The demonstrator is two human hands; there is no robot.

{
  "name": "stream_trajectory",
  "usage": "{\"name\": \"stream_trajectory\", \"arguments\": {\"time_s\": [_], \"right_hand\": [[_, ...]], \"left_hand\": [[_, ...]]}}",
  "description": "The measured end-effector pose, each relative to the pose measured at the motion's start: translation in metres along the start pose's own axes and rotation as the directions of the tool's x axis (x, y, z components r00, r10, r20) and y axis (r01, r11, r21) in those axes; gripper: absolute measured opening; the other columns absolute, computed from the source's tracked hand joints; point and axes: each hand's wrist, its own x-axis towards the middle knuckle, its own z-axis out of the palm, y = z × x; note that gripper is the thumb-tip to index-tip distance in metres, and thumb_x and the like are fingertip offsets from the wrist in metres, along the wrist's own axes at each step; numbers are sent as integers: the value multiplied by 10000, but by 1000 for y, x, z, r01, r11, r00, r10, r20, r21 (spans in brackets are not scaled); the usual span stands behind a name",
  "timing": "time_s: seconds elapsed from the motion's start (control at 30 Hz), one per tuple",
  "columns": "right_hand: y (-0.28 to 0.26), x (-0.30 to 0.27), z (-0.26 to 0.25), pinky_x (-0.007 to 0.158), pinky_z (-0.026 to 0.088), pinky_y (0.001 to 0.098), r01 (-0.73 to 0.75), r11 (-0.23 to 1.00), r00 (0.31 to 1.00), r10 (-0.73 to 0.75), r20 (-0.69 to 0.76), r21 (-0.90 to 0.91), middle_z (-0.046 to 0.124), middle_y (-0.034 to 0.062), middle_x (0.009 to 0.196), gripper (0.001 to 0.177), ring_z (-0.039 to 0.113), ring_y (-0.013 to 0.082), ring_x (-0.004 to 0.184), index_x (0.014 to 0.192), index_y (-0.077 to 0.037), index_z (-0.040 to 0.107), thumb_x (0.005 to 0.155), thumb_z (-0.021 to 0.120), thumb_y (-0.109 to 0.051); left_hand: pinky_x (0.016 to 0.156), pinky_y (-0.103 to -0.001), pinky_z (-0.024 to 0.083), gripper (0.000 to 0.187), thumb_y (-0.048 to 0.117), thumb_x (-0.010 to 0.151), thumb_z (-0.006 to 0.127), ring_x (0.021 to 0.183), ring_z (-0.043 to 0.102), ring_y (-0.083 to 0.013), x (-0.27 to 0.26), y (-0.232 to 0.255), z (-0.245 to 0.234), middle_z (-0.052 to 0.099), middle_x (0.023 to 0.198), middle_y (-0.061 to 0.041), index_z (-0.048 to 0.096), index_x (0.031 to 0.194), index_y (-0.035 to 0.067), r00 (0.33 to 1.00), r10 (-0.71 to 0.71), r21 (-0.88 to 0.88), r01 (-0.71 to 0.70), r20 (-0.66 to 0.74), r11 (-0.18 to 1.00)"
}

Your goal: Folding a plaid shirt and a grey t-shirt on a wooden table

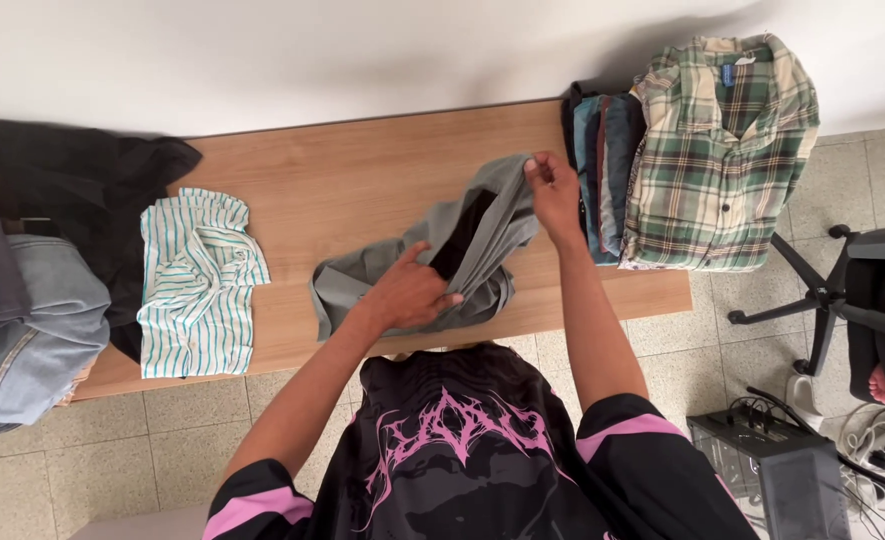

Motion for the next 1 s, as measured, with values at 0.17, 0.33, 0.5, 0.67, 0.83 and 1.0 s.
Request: {"name": "stream_trajectory", "arguments": {"time_s": [0.17,0.33,0.5,0.67,0.83,1.0], "right_hand": [[11,-28,24,822,464,395,-50,976,997,37,-64,-212,624,67,988,226,604,262,957,1064,-174,573,863,599,-275],[-50,-93,36,760,482,427,123,980,965,-155,-213,-158,538,162,992,330,570,344,944,1100,-44,520,798,626,-124],[-112,-159,30,628,481,261,450,890,893,-447,-53,77,637,-13,701,122,618,191,627,762,-164,616,809,620,-276],[-175,-181,38,748,500,372,475,876,879,-467,-99,85,604,144,885,607,625,326,816,996,-28,545,584,850,-352],[-191,-152,11,560,393,258,328,944,945,-328,8,39,549,-18,698,181,487,68,677,804,-70,572,628,584,-31],[-212,-112,-64,621,460,252,233,917,636,-396,663,324,664,44,808,132,608,134,680,909,-38,633,849,533,25]], "left_hand": [[770,-359,329,522,333,982,395,385,383,-191,8,-15,6,360,382,-71,416,531,71,976,-3,-272,-59,-220,960],[408,-280,275,587,411,992,415,359,202,-106,-3,-4,-54,211,364,-4,278,495,132,902,-166,-540,-85,-399,837],[356,-265,219,559,246,979,483,370,207,-83,-31,37,-147,239,352,-69,269,492,76,745,-284,-652,-257,-604,713],[532,-277,340,300,172,985,328,519,361,-124,-80,88,-231,371,583,-43,407,710,82,756,-109,-593,-405,-645,696],[740,-322,418,167,202,932,423,768,485,-190,-118,107,-240,494,823,-34,461,869,52,751,-53,-553,-435,-658,711],[985,-361,430,402,142,811,621,1085,545,-221,-153,97,-204,550,1124,-104,480,1157,-4,686,-334,-676,-313,-647,666]]}}
